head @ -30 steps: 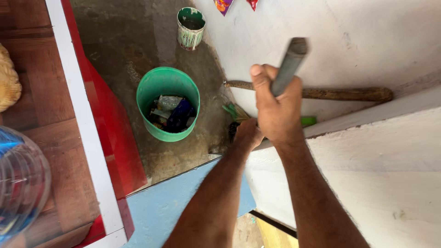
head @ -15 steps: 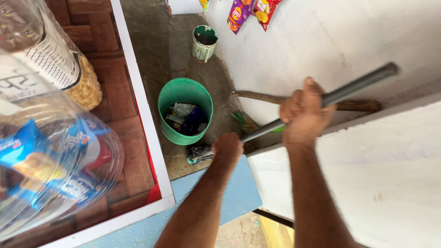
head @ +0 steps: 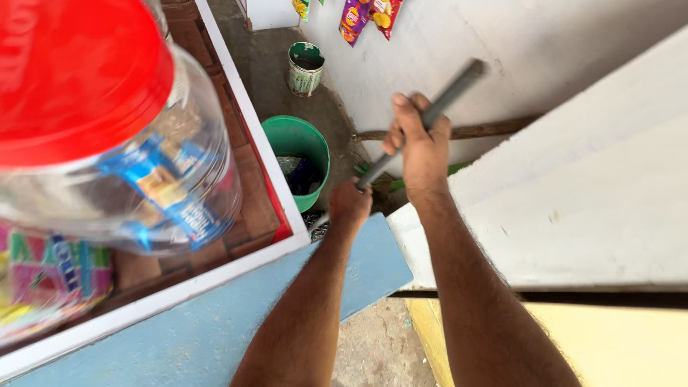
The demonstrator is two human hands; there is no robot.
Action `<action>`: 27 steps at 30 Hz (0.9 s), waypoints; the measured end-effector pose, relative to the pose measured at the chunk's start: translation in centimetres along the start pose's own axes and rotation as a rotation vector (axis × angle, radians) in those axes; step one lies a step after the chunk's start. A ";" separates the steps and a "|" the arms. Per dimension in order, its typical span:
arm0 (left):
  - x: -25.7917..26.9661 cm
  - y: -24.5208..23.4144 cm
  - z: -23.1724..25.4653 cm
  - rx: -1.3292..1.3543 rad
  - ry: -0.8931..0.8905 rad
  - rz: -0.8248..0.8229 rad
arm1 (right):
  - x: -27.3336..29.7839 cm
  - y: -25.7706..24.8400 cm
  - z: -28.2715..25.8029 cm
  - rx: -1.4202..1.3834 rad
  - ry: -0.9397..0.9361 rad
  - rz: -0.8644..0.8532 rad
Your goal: The person mops the concrete floor of a small shop using a string mop and a bucket. They clean around furniture, a refrigerator, and display shelves, occasionally dipping the mop into the bucket to wring it out.
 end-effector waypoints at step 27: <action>29.1 -8.9 -1.4 0.319 0.412 -0.102 | 32.1 22.4 -30.7 0.224 -0.289 -0.131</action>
Point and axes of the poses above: each hand's wrist, its own x-axis away from the middle knuckle, its own y-axis out of the palm, z = x × y, the point moved 3 cm from there along -x, towards the middle knuckle, and after that the axes turned 12 degrees about -z, right-handed, at the moved point
